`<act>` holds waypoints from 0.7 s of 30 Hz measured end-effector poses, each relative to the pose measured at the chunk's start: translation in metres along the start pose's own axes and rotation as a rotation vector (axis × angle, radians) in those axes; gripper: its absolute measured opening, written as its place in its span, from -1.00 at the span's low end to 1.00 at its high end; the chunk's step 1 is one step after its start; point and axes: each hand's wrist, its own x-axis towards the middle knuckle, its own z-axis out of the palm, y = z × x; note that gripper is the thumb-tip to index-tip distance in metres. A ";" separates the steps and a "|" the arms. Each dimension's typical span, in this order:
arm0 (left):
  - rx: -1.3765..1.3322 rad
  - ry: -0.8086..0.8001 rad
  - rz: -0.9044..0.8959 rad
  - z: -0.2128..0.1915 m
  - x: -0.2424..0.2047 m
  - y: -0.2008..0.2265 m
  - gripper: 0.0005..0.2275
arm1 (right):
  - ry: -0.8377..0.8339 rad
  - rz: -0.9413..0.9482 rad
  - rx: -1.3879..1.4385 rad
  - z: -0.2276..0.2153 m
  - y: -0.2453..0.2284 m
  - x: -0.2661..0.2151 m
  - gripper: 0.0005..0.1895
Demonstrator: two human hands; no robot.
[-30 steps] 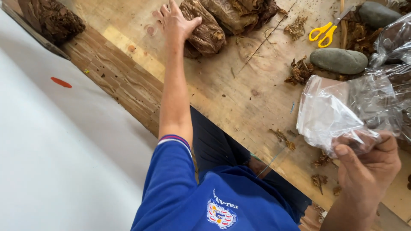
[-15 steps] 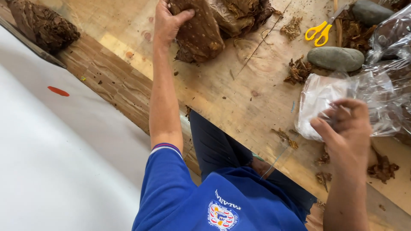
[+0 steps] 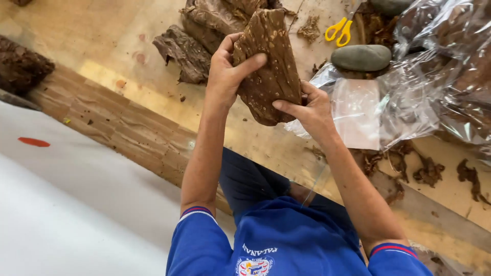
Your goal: The person places dried brown material into clear plastic bags, folds the top, and ties it with a thin string. The person repeats this process for several pieces, stacking the finished packages on the table.
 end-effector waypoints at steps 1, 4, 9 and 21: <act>-0.172 -0.010 -0.022 0.000 -0.001 -0.009 -0.34 | 0.047 -0.006 0.029 -0.002 0.000 -0.002 -0.43; -0.472 -0.066 -0.033 0.008 -0.027 -0.066 -0.14 | 0.159 -0.023 0.103 0.002 -0.004 -0.011 -0.53; -0.713 0.061 -0.049 0.025 -0.055 -0.100 -0.33 | 0.151 -0.038 0.076 0.006 -0.011 -0.019 -0.57; -0.075 0.125 0.038 -0.035 -0.127 -0.026 -0.53 | 0.064 -0.181 -0.568 -0.082 -0.035 -0.048 -0.66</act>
